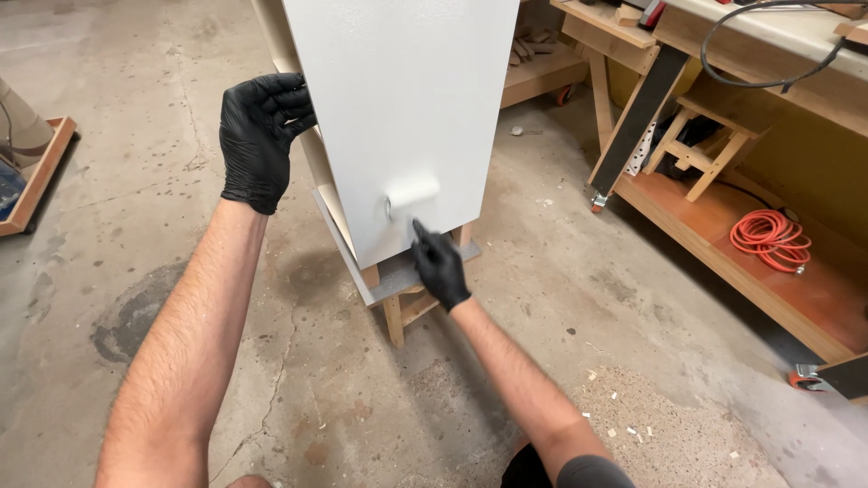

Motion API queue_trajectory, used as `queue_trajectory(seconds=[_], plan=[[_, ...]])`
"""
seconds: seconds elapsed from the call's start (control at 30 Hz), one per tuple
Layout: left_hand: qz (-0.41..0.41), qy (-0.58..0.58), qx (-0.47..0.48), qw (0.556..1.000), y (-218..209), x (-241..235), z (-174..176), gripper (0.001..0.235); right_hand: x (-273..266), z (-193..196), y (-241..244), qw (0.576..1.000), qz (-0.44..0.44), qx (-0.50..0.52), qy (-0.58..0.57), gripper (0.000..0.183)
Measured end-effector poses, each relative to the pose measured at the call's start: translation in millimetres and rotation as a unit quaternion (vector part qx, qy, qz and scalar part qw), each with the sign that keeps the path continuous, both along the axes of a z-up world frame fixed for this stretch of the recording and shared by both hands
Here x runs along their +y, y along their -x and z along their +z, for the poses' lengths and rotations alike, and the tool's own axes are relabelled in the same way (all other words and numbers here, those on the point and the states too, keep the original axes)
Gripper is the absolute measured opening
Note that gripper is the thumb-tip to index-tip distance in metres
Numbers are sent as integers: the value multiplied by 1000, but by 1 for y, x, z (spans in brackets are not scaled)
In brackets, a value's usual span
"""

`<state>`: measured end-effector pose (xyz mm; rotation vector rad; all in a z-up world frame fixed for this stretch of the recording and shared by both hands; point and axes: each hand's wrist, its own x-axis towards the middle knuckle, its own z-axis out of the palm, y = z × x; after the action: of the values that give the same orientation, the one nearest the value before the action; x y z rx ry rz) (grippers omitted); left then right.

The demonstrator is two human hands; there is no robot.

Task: Paint a wooden cabinet using a small roller and refill paint from a bottle into a tray

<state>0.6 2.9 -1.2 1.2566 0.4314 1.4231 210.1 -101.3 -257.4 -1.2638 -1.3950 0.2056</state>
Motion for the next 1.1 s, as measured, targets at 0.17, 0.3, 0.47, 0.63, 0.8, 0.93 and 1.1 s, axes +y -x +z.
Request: queue_trajectory(seconds=[0.17, 0.3, 0.47, 0.63, 0.8, 0.93, 1.1], plan=[[-4, -19, -6, 1000, -2, 5, -3, 41, 0, -84, 2, 1000, -8, -10, 3, 41], [3, 2, -2, 1000, -2, 2, -2, 41, 9, 36, -9, 996, -12, -83, -25, 45], [5, -12, 8, 1000, -4, 3, -1, 46, 17, 126, -4, 991, -5, -71, -115, 40], [-15, -5, -9, 1000, -2, 3, -3, 51, 11, -19, 38, 997, 49, 61, -6, 45], [-18, 13, -12, 1000, -2, 5, -2, 49, 1, -88, 42, 997, 5, -39, -64, 38], [-19, 5, -16, 1000, -3, 9, -5, 51, 12, 13, 22, 983, 21, -154, -102, 48], [-39, -15, -15, 999, 0, 11, -6, 54, 14, 83, 32, 972, -23, -179, -151, 47]])
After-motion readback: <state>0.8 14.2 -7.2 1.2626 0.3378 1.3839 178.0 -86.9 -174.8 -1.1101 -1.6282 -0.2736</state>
